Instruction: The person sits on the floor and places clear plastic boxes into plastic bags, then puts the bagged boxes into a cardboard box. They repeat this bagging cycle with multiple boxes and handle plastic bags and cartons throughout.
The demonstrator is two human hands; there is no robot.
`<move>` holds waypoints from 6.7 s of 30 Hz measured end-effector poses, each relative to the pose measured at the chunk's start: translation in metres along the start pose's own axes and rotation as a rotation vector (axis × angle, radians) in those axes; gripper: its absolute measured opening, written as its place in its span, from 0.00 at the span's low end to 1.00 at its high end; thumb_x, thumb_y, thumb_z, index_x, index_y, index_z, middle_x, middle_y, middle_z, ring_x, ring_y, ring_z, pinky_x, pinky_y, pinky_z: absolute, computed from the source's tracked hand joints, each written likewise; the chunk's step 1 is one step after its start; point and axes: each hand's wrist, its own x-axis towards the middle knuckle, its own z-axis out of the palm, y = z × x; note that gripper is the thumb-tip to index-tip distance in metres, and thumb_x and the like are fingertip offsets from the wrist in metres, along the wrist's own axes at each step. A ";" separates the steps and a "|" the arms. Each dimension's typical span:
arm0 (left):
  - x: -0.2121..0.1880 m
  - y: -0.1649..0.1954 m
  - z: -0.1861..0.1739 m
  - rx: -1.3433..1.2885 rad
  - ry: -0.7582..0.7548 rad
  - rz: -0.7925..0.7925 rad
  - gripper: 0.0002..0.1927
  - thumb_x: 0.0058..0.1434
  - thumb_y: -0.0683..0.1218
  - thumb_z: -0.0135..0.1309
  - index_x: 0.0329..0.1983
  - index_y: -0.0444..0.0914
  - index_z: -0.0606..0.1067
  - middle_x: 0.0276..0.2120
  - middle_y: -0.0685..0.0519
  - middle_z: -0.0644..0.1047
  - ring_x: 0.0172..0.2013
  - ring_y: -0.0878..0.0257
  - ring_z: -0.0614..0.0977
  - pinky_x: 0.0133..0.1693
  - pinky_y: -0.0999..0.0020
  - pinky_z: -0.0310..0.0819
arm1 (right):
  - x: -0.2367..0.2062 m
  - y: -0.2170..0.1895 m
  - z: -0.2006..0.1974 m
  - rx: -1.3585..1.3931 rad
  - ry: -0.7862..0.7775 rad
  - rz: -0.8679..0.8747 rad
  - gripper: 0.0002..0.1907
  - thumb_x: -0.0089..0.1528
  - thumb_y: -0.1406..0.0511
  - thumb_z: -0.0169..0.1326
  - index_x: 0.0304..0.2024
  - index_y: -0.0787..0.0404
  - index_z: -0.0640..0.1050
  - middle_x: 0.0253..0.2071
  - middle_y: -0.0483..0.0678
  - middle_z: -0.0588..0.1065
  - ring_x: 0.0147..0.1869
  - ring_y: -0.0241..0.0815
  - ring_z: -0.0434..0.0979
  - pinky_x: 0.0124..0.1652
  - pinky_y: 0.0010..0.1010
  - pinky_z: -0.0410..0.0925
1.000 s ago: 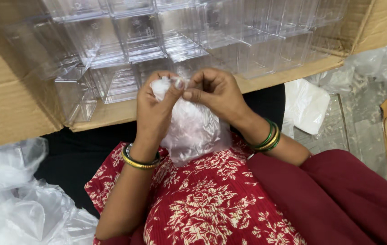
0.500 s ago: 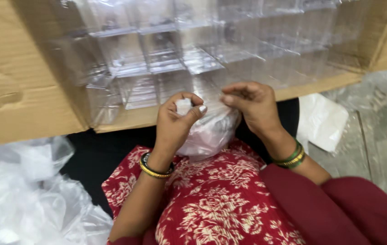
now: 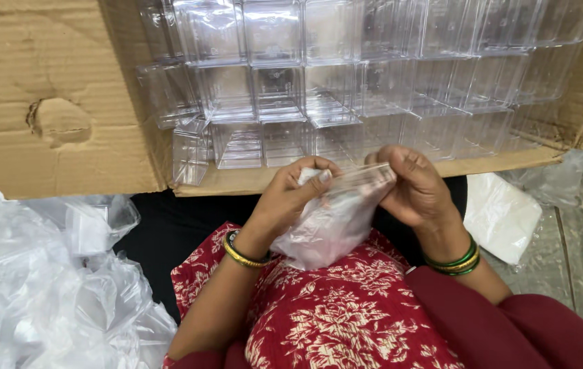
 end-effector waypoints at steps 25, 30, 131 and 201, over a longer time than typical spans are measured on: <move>0.093 -0.045 -0.048 0.838 0.640 0.203 0.19 0.59 0.53 0.60 0.43 0.32 0.76 0.24 0.42 0.77 0.25 0.53 0.79 0.31 0.58 0.73 | 0.056 0.028 -0.020 -1.587 0.514 -0.444 0.22 0.61 0.79 0.51 0.57 0.62 0.80 0.51 0.54 0.78 0.53 0.42 0.79 0.51 0.28 0.70; 0.081 -0.035 -0.038 0.427 0.479 0.221 0.17 0.60 0.50 0.61 0.45 0.34 0.77 0.28 0.57 0.78 0.25 0.69 0.76 0.26 0.70 0.72 | 0.053 0.027 -0.036 -1.130 0.527 -0.475 0.17 0.68 0.77 0.48 0.59 0.67 0.78 0.55 0.49 0.78 0.53 0.36 0.76 0.53 0.24 0.69; 0.143 -0.009 0.015 0.353 0.281 -0.066 0.10 0.57 0.42 0.62 0.30 0.34 0.72 0.20 0.56 0.74 0.18 0.67 0.72 0.20 0.71 0.63 | 0.044 -0.081 -0.046 -0.965 0.594 -0.599 0.13 0.60 0.76 0.60 0.39 0.61 0.69 0.36 0.42 0.67 0.36 0.31 0.66 0.36 0.26 0.62; 0.075 0.001 0.045 -0.166 0.254 0.287 0.10 0.64 0.38 0.63 0.44 0.31 0.74 0.37 0.46 0.81 0.38 0.57 0.85 0.44 0.64 0.81 | -0.014 -0.023 -0.002 -1.355 0.270 -0.651 0.18 0.61 0.63 0.67 0.49 0.66 0.78 0.46 0.50 0.77 0.52 0.40 0.78 0.54 0.30 0.74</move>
